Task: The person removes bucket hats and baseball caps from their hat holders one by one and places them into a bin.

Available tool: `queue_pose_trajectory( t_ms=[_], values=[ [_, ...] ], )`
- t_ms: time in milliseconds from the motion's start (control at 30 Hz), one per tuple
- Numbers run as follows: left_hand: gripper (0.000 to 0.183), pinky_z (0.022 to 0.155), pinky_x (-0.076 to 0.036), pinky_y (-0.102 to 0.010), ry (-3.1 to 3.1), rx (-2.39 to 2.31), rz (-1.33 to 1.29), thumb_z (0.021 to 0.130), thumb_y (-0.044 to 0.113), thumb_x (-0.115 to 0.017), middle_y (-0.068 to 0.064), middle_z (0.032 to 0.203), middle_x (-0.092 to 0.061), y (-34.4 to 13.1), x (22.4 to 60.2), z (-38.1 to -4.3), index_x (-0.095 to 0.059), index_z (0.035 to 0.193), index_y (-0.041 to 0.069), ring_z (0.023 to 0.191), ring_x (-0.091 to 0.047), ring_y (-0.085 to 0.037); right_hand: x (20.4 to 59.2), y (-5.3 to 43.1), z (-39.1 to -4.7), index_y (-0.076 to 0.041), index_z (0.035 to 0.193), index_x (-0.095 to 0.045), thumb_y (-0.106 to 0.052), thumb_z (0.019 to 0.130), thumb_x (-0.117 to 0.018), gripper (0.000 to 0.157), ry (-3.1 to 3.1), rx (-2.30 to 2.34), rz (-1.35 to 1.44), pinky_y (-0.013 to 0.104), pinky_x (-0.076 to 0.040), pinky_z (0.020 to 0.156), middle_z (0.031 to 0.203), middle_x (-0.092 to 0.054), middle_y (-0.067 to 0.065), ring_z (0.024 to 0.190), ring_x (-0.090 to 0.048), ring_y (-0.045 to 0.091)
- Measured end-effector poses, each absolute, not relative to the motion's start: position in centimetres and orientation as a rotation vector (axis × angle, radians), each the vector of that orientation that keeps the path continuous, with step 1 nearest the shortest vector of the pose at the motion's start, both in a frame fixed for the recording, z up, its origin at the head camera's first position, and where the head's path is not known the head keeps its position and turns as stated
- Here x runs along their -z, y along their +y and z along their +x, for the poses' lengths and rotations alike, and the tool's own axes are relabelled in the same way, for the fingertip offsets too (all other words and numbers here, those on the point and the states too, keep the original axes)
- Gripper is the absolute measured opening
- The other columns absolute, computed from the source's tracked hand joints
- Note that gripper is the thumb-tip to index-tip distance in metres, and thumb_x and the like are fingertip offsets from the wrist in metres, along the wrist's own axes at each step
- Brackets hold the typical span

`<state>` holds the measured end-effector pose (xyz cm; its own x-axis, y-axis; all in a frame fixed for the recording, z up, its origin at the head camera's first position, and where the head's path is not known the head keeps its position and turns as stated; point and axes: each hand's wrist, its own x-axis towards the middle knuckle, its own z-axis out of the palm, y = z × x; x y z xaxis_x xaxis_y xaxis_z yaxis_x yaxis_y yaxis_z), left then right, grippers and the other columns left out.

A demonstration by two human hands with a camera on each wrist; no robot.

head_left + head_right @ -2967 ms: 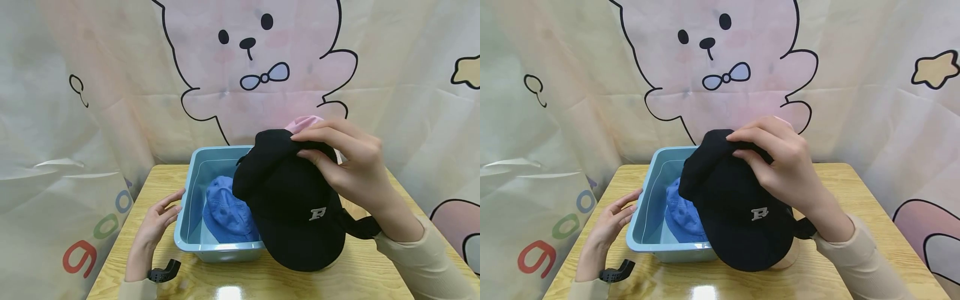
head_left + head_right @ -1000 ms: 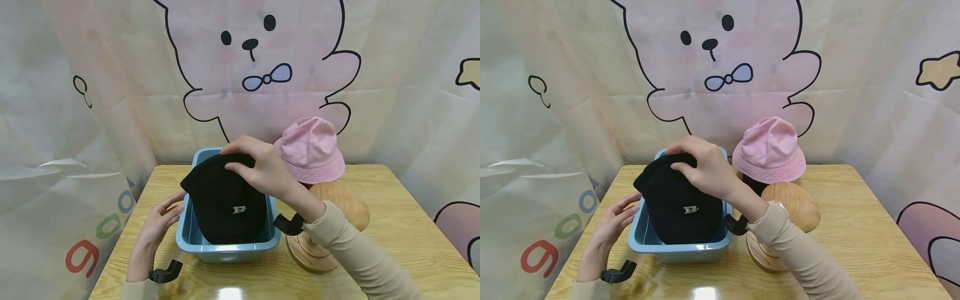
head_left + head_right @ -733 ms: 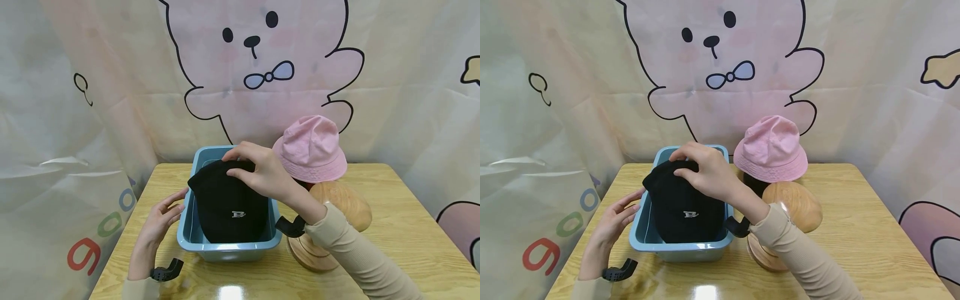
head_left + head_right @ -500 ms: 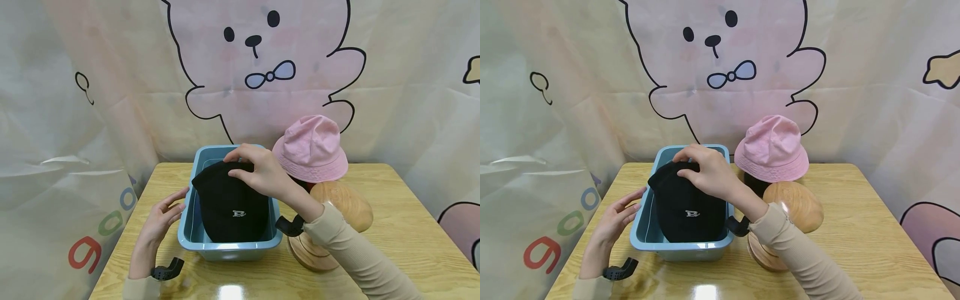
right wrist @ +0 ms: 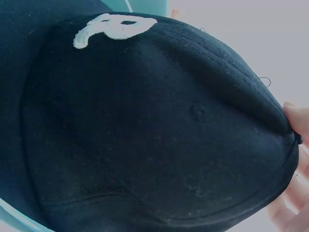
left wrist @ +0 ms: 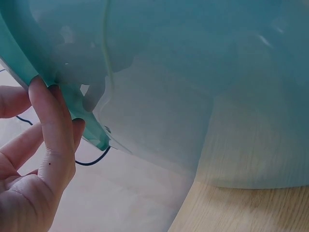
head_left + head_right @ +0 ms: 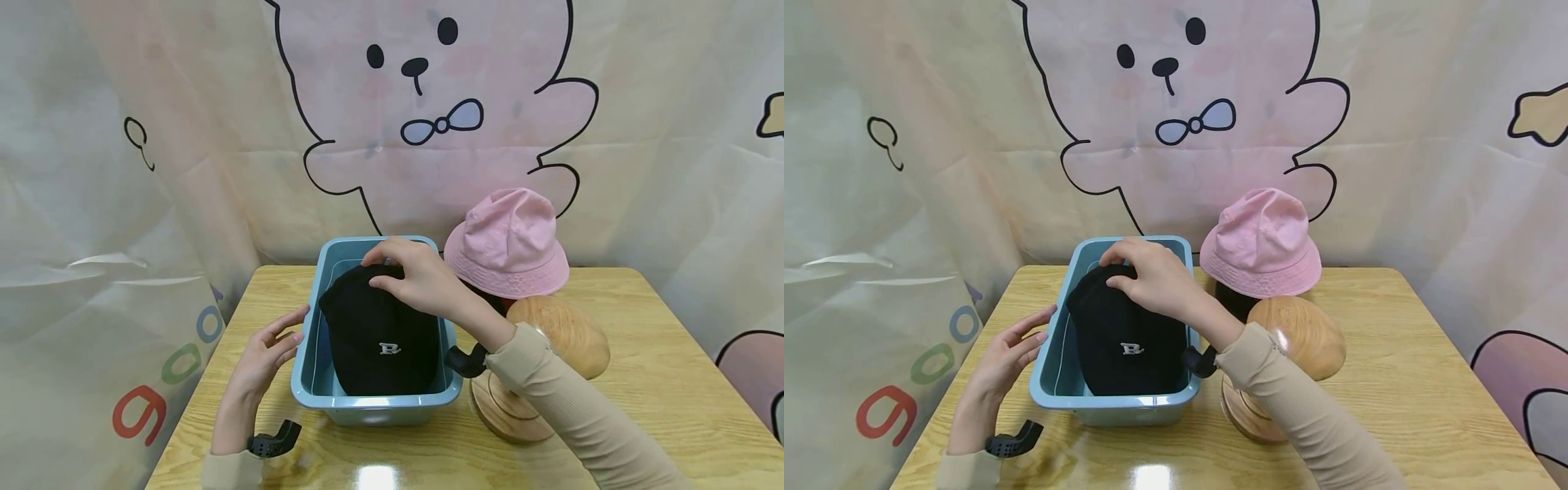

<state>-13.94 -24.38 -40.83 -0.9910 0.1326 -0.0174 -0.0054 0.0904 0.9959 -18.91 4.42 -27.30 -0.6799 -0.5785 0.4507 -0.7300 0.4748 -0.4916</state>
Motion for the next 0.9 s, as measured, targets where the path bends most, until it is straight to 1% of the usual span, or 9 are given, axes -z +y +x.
queue_pose_trajectory(
  t_ms=[267, 533, 733, 900],
  values=[
    [0.052, 0.089, -0.051, -0.020, 2.246, -2.041, 0.132, 0.096, 0.020, -0.058, 0.013, 0.126, -0.054, -24.3, 40.9, -13.9, -0.043, 0.143, 0.003, 0.106, -0.063, -0.002, 27.6, 3.7, -20.0, -0.017, 0.108, -0.068, -0.016, 0.088, -0.069, 0.020, -2.593, -0.918, 1.100, 0.031, -0.050, 0.086, 0.104, -0.067, -0.003, 0.096, -0.059, 0.011],
    [0.052, 0.089, -0.051, -0.019, 2.270, -2.028, 0.121, 0.096, 0.021, -0.058, 0.012, 0.127, -0.053, -24.3, 40.8, -13.9, -0.043, 0.143, 0.004, 0.106, -0.063, -0.002, 28.0, 2.8, -21.8, -0.017, 0.109, -0.067, -0.012, 0.090, -0.064, 0.020, -2.680, -0.927, 1.101, 0.033, -0.049, 0.091, 0.105, -0.066, -0.002, 0.100, -0.060, 0.013],
    [0.052, 0.089, -0.051, -0.019, 2.281, -2.014, 0.113, 0.096, 0.022, -0.059, 0.008, 0.130, -0.052, -24.2, 40.6, -13.9, -0.044, 0.143, 0.005, 0.107, -0.062, -0.001, 28.5, 2.4, -23.0, -0.016, 0.111, -0.067, -0.012, 0.090, -0.063, 0.022, -2.748, -0.916, 1.082, 0.036, -0.049, 0.094, 0.109, -0.068, 0.000, 0.104, -0.062, 0.015],
    [0.052, 0.089, -0.051, -0.019, 2.268, -2.030, 0.126, 0.096, 0.021, -0.059, 0.010, 0.128, -0.053, -24.2, 40.7, -13.9, -0.044, 0.143, 0.004, 0.107, -0.063, -0.001, 29.1, 2.5, -23.9, -0.016, 0.110, -0.067, -0.011, 0.090, -0.064, 0.021, -2.802, -0.899, 1.018, 0.037, -0.049, 0.092, 0.106, -0.069, 0.002, 0.101, -0.062, 0.017]
  ],
)
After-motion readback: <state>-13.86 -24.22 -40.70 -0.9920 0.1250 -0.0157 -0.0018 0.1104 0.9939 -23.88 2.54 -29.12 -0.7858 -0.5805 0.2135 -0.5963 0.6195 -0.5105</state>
